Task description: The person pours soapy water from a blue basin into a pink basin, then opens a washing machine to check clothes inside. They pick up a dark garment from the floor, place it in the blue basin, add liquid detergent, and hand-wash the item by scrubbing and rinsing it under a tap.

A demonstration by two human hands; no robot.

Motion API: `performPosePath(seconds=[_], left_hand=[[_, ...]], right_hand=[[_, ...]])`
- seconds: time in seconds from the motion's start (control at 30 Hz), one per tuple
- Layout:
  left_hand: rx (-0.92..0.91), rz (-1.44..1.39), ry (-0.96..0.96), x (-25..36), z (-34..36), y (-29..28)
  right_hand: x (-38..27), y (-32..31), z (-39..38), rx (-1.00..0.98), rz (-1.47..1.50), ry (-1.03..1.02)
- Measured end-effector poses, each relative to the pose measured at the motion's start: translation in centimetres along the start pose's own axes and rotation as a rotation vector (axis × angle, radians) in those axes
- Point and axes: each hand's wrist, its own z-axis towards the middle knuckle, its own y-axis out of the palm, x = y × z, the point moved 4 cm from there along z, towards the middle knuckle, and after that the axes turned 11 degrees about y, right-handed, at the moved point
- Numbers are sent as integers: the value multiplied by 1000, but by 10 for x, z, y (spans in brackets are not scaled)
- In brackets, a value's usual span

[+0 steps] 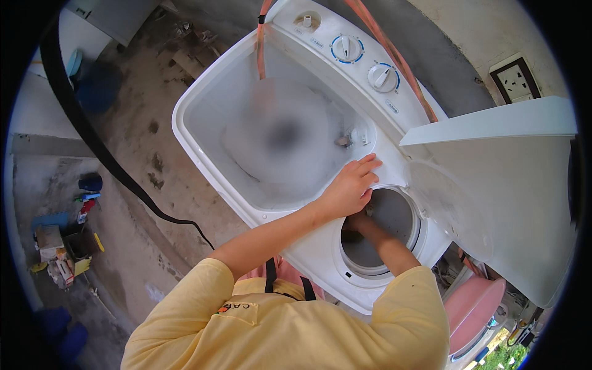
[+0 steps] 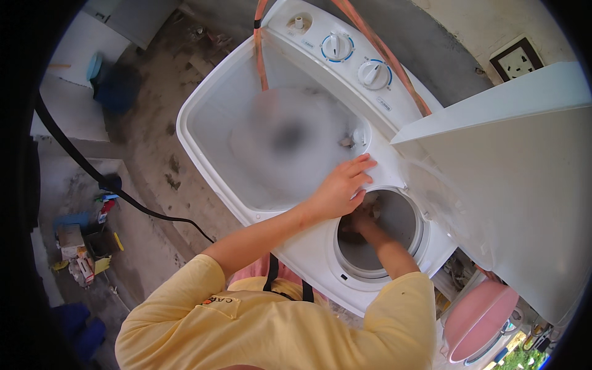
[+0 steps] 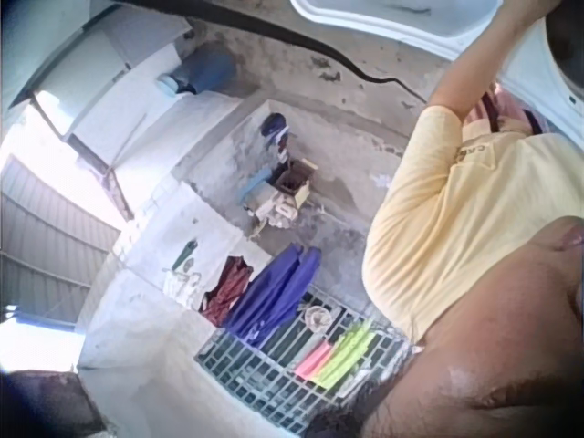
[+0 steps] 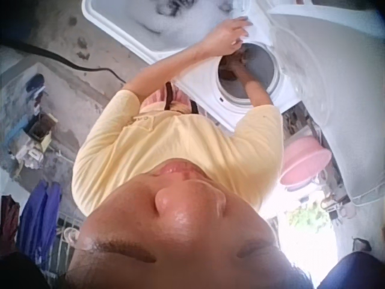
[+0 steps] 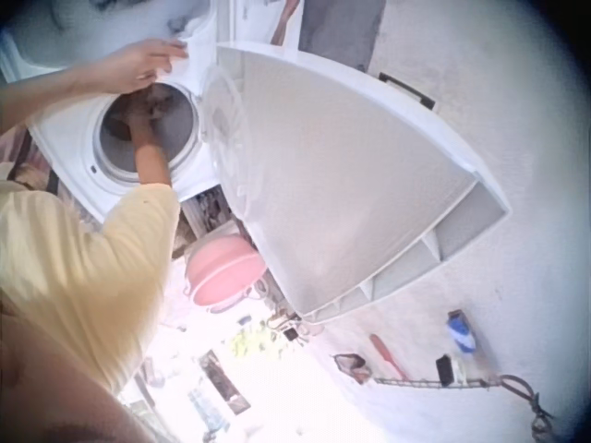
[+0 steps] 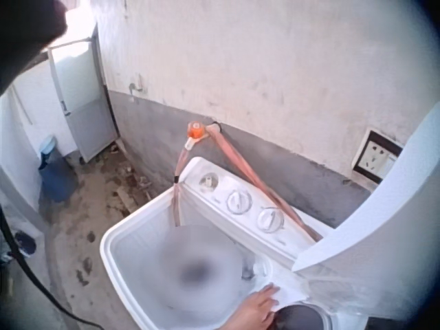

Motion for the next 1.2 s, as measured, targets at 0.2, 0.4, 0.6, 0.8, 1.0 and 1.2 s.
performPosePath(seconds=[0.2,0.4,0.6,0.8,1.0,1.2], left_hand=[[-42,57,11,2,-1,-1],[-28,92,33,7,-2,3],[99,67,112,-2,-2,11],[271,33,52,-15,-11,-1],[270,-409,-229,-30,-19,9],[528,-909,-759,-52,-33,-25]], right_hand=[[-3,58,33,50,-114,112],[-9,26,9,-23,-67,93],[-65,-179,-160,103,394,-159],[-86,-324,-470,1665,460,-541],[-52,-346,-541,1968,-69,80],[-67,-236,-553,1617,167,-242]])
